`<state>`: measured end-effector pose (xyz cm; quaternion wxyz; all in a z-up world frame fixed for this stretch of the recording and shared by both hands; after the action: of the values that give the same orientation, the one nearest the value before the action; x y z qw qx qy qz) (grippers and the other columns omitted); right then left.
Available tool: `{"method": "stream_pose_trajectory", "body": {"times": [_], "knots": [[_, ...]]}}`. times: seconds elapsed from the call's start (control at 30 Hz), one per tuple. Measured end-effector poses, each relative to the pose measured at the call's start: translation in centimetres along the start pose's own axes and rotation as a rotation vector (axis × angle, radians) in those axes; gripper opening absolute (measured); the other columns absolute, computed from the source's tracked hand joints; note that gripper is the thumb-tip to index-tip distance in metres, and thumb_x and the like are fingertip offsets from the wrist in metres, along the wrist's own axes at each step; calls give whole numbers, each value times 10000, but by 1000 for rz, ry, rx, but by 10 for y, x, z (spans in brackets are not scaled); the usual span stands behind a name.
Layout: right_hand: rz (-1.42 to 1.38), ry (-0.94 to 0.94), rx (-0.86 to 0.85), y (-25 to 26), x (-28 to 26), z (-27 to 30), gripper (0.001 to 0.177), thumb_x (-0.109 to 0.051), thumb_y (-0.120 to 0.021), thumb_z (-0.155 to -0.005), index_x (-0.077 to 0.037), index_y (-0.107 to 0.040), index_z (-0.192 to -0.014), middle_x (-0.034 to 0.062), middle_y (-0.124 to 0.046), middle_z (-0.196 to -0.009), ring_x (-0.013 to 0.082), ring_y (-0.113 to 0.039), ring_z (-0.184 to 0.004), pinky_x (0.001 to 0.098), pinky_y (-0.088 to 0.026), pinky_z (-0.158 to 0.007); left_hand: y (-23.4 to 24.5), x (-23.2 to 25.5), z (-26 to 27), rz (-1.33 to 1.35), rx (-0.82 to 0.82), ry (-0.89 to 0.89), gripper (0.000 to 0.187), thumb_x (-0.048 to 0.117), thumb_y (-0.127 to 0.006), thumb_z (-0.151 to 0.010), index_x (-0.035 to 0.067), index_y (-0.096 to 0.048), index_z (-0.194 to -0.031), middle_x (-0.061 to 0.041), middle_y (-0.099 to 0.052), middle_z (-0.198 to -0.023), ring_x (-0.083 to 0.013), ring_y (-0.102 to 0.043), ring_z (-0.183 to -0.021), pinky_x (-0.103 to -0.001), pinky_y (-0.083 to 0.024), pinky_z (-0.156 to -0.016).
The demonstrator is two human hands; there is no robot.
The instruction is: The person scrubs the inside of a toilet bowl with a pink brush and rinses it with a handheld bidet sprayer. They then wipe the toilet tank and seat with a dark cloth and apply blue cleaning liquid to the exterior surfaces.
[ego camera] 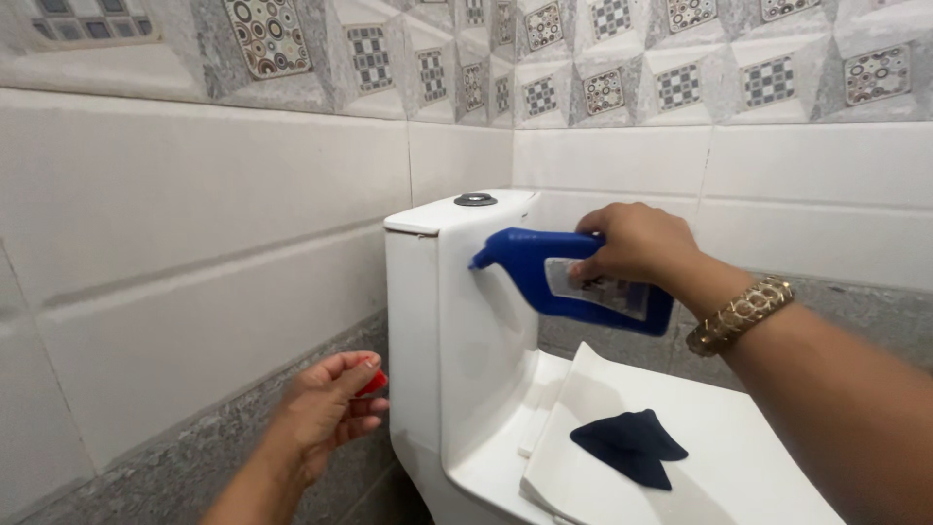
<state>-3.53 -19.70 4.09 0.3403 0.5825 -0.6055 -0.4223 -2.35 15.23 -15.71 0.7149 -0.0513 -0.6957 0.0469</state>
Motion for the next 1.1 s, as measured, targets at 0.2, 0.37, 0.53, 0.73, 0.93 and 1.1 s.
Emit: {"method": "stream_pose_trajectory", "body": {"times": [0.2, 0.37, 0.53, 0.73, 0.93, 1.1], "knots": [[54, -118, 40, 6, 21, 0, 519, -498, -852, -743, -319, -761, -1222, 13, -794, -1068, 191, -757, -963, 361, -582, -827, -1, 2, 7, -45, 34, 28, 272, 300, -681, -921, 93, -704, -1096, -47, -707, -899, -153, -684, -728, -289, -582, -615], [100, 4, 46, 9, 3, 1, 559, -533, -861, -710, -328, -753, -1219, -3, -783, -1076, 198, -745, -982, 363, -577, -839, -8, 4, 10, -95, 39, 44, 263, 302, -682, -928, 82, -724, -1066, -55, -721, -867, -157, -690, -736, -292, -596, -633], [192, 58, 53, 23, -12, -7, 585, -538, -858, -711, -337, -734, -1246, 5, -774, -1091, 211, -745, -990, 366, -579, -836, -15, 3, 8, -132, 49, 69, 258, 302, -682, -932, 86, -721, -1066, -64, -709, -859, -162, -693, -736, -303, -606, -637], [258, 23, 6, 28, -4, -19, 546, -482, -865, -725, -324, -752, -1235, 12, -789, -1086, 206, -764, -985, 355, -589, -839, -18, 2, 10, -128, 12, 69, 261, 300, -698, -920, 93, -715, -1079, -31, -703, -863, -149, -681, -743, -307, -596, -654], [238, 81, -10, 17, -11, -19, 583, -469, -891, -693, -326, -738, -1238, 6, -764, -1117, 214, -743, -1000, 370, -585, -849, -17, -1, 7, -136, 10, 76, 266, 301, -706, -916, 91, -721, -1079, -37, -704, -870, -153, -684, -750, -309, -597, -656], [233, 118, -21, 13, -17, -16, 548, -457, -871, -707, -324, -750, -1225, 12, -783, -1103, 210, -758, -990, 366, -587, -857, -19, -4, 3, -114, -20, 56, 272, 287, -713, -907, 82, -723, -1085, -43, -707, -874, -158, -685, -746, -310, -596, -646]]}}
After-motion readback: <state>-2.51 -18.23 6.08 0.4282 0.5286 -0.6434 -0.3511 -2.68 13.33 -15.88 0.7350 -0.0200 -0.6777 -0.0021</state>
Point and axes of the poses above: each hand's wrist, its own z-axis away from the middle knuckle, its own y-axis out of the back of the hand, x = y × z, the point moved 8 cm from there along -z, towards the middle knuckle
